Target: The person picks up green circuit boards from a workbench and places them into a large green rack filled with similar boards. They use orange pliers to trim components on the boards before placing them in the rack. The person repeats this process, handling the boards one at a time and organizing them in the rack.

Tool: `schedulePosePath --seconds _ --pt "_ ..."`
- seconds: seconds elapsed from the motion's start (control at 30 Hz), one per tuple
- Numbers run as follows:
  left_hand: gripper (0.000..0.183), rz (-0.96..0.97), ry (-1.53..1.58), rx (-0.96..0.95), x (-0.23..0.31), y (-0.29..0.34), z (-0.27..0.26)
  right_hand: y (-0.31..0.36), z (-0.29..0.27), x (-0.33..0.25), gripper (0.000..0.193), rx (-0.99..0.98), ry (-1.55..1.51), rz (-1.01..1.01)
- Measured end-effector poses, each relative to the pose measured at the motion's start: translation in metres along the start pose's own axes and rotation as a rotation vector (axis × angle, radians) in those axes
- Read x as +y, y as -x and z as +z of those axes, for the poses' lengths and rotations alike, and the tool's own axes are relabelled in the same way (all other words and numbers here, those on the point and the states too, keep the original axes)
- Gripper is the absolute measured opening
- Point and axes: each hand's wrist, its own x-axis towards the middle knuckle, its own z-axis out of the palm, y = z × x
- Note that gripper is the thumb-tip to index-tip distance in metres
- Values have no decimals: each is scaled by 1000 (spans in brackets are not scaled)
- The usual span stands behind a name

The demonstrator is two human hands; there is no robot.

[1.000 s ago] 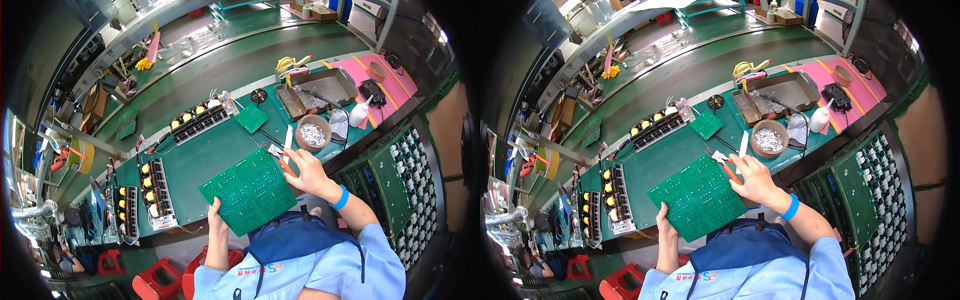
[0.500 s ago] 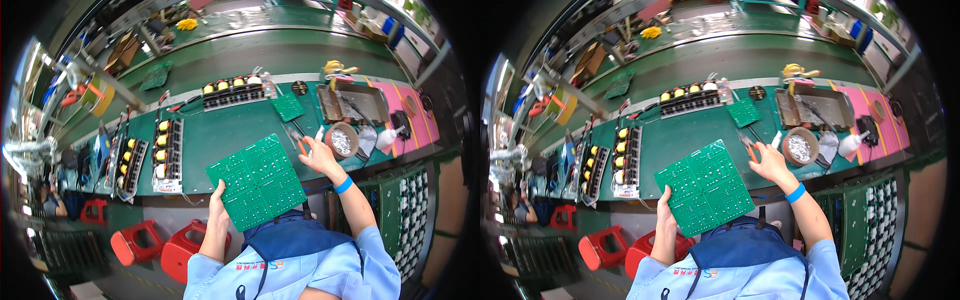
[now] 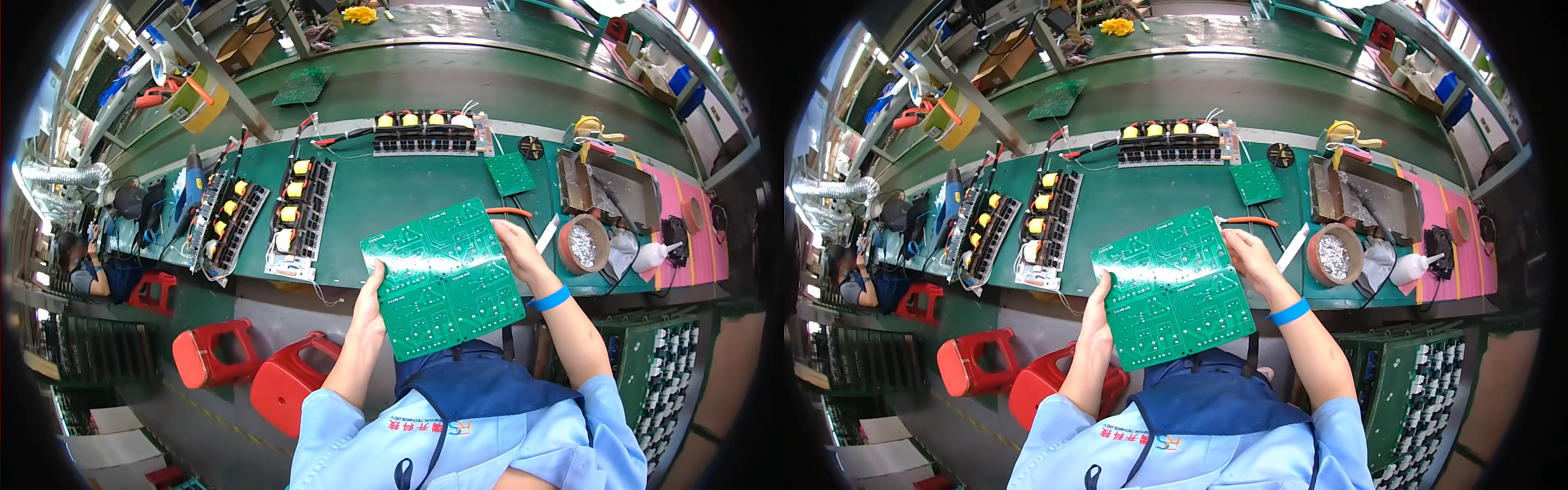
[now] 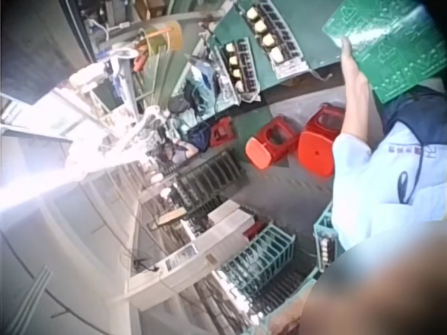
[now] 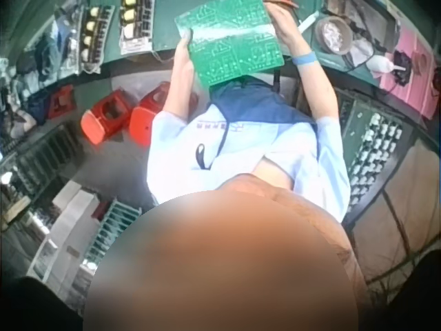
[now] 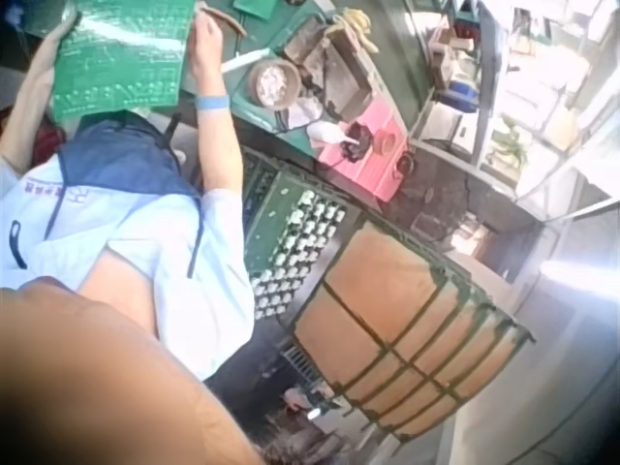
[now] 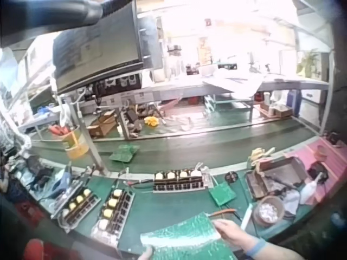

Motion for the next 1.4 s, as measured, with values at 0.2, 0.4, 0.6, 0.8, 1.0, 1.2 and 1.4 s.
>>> schedulePosePath --seconds 0.2,0.4,0.6,0.8,1.0,1.2,1.4 --pt "52 -90 -21 -51 -15 -17 30 56 7 -6 58 -227 -733 143" --pt "51 -244 -36 -42 -38 -27 74 97 -14 -15 57 -70 -776 -27" --pt "50 -411 -139 -73 -84 -53 102 142 -47 -19 50 74 -882 -146" --pt "54 -555 -297 -186 -130 -71 127 189 -76 -15 49 206 -879 -256" --pt "59 -691 -361 -251 -175 -74 147 229 -107 6 54 222 -919 -366" --pt "54 -827 -311 -228 -213 -72 156 268 -112 25 53 425 -939 -366" --pt "65 -887 -393 -286 -256 -59 179 303 -129 44 57 477 -943 -450"
